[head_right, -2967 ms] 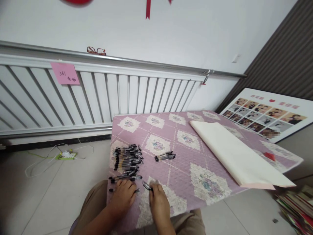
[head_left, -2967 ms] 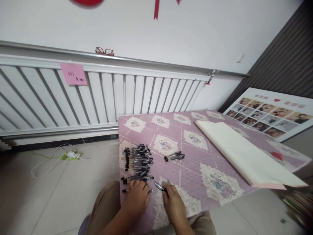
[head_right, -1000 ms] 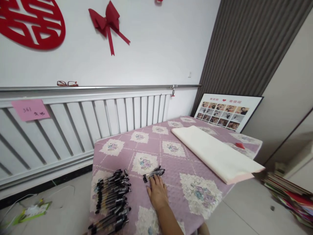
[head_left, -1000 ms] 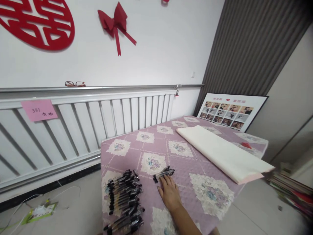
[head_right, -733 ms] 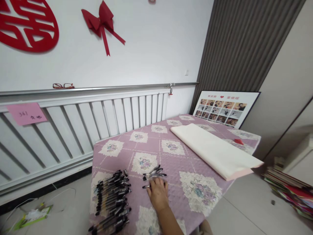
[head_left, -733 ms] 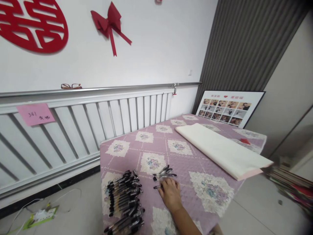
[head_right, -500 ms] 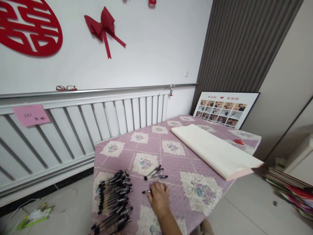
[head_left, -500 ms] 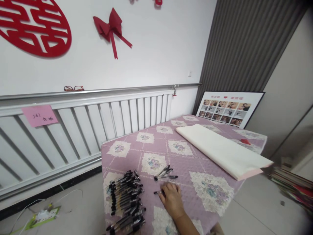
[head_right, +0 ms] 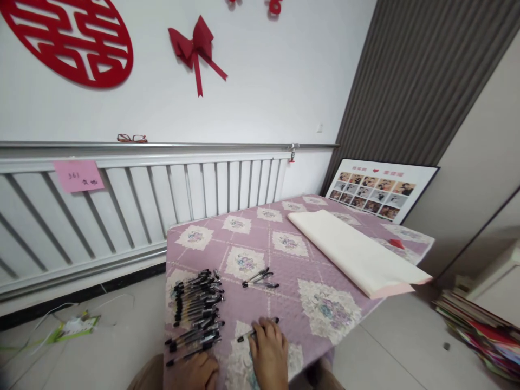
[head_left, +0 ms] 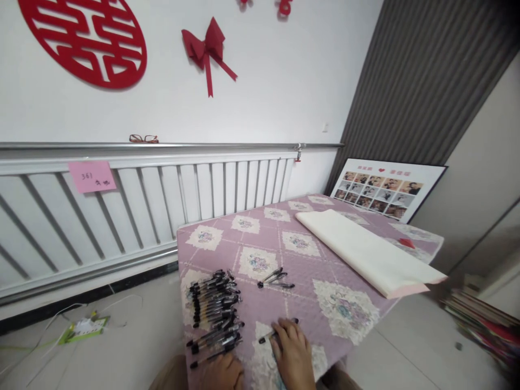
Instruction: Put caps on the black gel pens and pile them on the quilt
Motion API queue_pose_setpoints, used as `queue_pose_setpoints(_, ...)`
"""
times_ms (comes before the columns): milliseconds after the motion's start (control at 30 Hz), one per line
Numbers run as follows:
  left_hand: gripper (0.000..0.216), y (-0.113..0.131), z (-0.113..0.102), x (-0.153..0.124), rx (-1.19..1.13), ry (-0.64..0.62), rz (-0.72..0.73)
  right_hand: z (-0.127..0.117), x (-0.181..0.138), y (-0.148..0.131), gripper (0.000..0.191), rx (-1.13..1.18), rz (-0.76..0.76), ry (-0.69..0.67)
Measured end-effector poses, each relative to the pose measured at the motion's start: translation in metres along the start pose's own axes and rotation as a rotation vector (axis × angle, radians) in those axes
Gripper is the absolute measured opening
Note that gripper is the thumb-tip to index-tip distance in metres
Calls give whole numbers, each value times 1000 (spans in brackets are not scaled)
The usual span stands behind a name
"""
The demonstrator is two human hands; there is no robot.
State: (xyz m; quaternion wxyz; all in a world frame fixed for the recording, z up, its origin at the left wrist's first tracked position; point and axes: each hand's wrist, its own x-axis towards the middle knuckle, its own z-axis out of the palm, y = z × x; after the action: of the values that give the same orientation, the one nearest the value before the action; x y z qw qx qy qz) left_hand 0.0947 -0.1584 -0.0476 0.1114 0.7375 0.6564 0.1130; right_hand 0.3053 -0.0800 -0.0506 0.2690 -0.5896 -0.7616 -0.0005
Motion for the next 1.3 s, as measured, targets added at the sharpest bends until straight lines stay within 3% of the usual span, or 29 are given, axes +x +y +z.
queue_pose_setpoints(267,26,7,-5,-13,-141,75,-17,5,-36,-9,27,49,-75,-43)
queue_pose_setpoints(500,21,14,-18,-17,-125,26,37,-3,-47,-55,33,113,-125,-142)
queue_pose_setpoints(600,17,14,-17,-17,-104,-16,58,-9,-45,-64,30,217,-145,-235)
queue_pose_setpoints(700,16,14,-15,-17,-104,-15,56,-12,-37,-53,28,435,-177,-275)
queue_pose_setpoints(767,16,13,-14,-18,-133,14,27,-13,-30,-38,28,590,-82,-169)
queue_pose_setpoints(867,18,13,-15,-20,-227,63,-21,-17,-20,-22,35,728,203,-28)
queue_pose_setpoints(967,20,10,-17,-21,-310,85,-34,-22,-15,-20,42,806,355,-108)
queue_pose_setpoints(1100,25,8,-16,-21,-321,72,-28,-24,-17,-32,45,835,371,-262)
queue_pose_setpoints(1300,29,9,-22,-9,-336,21,17,-20,-21,-43,47,831,415,-268)
